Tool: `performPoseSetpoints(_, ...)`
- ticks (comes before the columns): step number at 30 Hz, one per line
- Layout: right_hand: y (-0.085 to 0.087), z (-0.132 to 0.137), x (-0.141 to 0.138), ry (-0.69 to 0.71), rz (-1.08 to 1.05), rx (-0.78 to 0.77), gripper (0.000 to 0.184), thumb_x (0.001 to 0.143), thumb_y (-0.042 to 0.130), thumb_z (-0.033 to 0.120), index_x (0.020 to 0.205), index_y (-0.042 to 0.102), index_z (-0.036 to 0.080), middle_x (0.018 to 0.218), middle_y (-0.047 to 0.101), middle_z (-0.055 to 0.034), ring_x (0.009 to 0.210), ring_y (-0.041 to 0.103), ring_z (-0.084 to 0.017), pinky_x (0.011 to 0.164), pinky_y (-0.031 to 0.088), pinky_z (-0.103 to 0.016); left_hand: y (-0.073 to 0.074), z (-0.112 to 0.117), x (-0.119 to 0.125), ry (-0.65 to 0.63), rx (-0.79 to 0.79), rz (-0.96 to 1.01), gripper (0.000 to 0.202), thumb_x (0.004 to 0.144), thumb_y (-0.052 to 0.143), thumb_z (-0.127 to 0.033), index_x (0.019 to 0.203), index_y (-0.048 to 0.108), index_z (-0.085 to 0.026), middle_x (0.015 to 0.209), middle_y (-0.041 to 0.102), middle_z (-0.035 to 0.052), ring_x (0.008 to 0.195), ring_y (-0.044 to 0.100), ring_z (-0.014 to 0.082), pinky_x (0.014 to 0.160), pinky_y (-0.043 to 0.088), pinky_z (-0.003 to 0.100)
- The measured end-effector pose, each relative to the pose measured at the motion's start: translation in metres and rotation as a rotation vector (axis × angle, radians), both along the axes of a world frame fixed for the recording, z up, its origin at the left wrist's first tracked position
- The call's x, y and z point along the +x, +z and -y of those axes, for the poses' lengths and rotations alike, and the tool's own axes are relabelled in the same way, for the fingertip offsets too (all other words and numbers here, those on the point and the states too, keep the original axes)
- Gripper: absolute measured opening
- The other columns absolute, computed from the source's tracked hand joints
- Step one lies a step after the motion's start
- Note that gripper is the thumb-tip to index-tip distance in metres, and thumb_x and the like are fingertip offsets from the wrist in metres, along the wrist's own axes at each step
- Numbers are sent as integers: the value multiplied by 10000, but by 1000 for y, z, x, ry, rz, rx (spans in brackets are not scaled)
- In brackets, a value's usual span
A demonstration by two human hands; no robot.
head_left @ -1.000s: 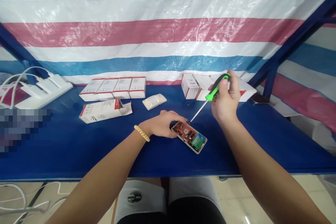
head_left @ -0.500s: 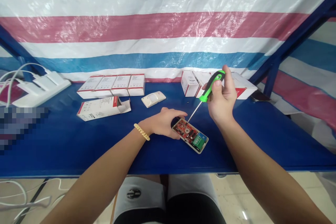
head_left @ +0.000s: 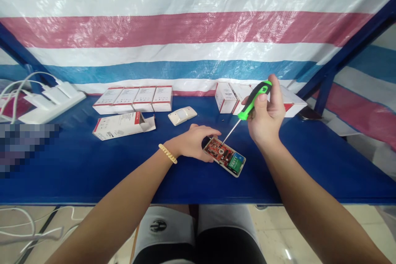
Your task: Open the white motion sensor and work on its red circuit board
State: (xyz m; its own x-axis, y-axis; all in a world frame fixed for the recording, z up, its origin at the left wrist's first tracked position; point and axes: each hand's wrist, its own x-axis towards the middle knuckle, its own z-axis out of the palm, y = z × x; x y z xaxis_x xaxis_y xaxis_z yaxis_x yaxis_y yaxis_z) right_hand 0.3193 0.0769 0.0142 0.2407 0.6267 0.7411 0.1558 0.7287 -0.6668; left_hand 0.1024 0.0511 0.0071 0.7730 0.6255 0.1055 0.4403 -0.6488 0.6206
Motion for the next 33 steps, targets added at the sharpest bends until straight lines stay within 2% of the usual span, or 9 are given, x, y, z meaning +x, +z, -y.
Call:
performPoseSetpoints(5, -7, -3, 3, -14, 106, 63, 560, 944, 469, 544, 1474, 344, 411, 1069, 699, -62, 814, 737, -227, 454, 553, -296, 0, 0, 0, 1, 5, -37, 804, 600, 834, -434, 1315, 545, -209, 1301, 620, 86, 1221, 529, 317, 1050, 279, 425)
performPoseSetpoints(22, 2, 8, -4, 31, 156, 80, 528, 935, 504, 520, 1443, 396, 423, 1108, 712, -62, 873, 733, -254, 482, 569, -324, 3, 2, 3, -3, 25, -57, 757, 599, 836, -418, 1267, 566, -185, 1231, 643, 80, 1166, 550, 295, 998, 262, 391)
performPoseSetpoints(27, 6, 13, -5, 70, 159, 89, 548, 902, 560, 529, 1418, 425, 404, 1041, 722, -52, 844, 734, -243, 486, 571, -314, 5, 2, 2, -53, 61, -56, 550, 637, 819, -450, 1108, 660, -214, 1087, 672, 26, 1061, 582, 258, 904, 265, 366)
performPoseSetpoints(33, 11, 21, -10, 98, 156, 113, 621, 847, 651, 507, 1417, 445, 372, 905, 719, -29, 799, 725, -235, 540, 600, -346, 3, 0, 1, -83, 79, -77, 466, 658, 815, -499, 1031, 715, -238, 1149, 657, 38, 1103, 561, 267, 888, 247, 372)
